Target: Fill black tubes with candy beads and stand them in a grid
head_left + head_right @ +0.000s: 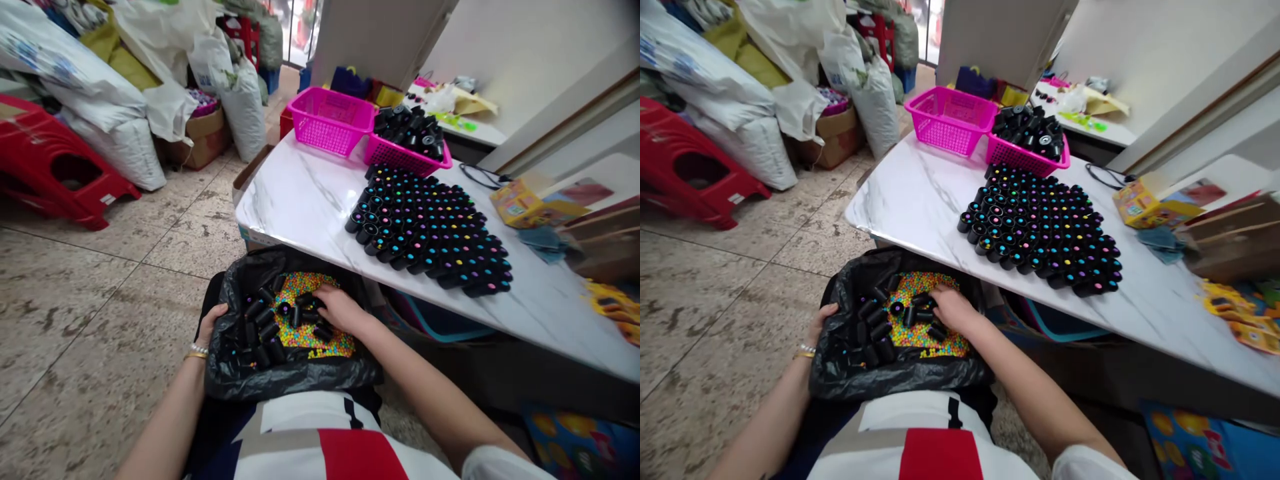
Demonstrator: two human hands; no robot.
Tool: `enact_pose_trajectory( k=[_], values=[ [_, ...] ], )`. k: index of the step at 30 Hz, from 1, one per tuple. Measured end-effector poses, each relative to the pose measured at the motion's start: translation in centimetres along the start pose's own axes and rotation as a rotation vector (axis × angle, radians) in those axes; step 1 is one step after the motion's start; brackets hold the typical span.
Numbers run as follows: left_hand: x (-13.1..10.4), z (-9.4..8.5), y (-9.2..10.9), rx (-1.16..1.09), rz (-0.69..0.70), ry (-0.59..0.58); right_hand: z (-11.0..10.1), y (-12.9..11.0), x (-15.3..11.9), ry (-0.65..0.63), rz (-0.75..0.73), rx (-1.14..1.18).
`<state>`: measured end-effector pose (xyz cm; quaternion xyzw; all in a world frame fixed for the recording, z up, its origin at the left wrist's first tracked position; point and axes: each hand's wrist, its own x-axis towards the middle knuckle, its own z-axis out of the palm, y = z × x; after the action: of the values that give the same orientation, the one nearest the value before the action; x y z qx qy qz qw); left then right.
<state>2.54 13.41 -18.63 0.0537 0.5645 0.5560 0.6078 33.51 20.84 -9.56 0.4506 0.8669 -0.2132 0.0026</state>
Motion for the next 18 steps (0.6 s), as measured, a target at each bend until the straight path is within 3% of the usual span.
enact_pose_trajectory(
  k=[4,6,10,14,16,18],
  values=[
    [-0.3,-1.1,-0.3,0.012,-0.042,0.071,-0.2,0.6,-1.1,0.115,-0.054,0.560],
    [-0.2,-1.3,-0.5,0.016,-0.060,0.092,-0.6,1.0,-1.8,0.152,-0.068,0.660],
    [0.4,-1.3,-0.5,0.032,-0.075,0.132,-1.0,1.4,-2.1,0.185,-0.075,0.362],
    [0.7,-0.8,-0.6,0.044,-0.074,0.135,-0.5,0.9,-1.3,0.077,0.001,-0.147],
    [0.5,-0.4,-0.6,0.043,-0.076,0.122,-0.1,0.4,-1.0,0.022,-0.016,-0.229],
    [0.2,0.1,-0.4,0.045,-0.080,0.103,0.0,0.2,-1.1,-0.016,-0.069,-0.160]
  ],
)
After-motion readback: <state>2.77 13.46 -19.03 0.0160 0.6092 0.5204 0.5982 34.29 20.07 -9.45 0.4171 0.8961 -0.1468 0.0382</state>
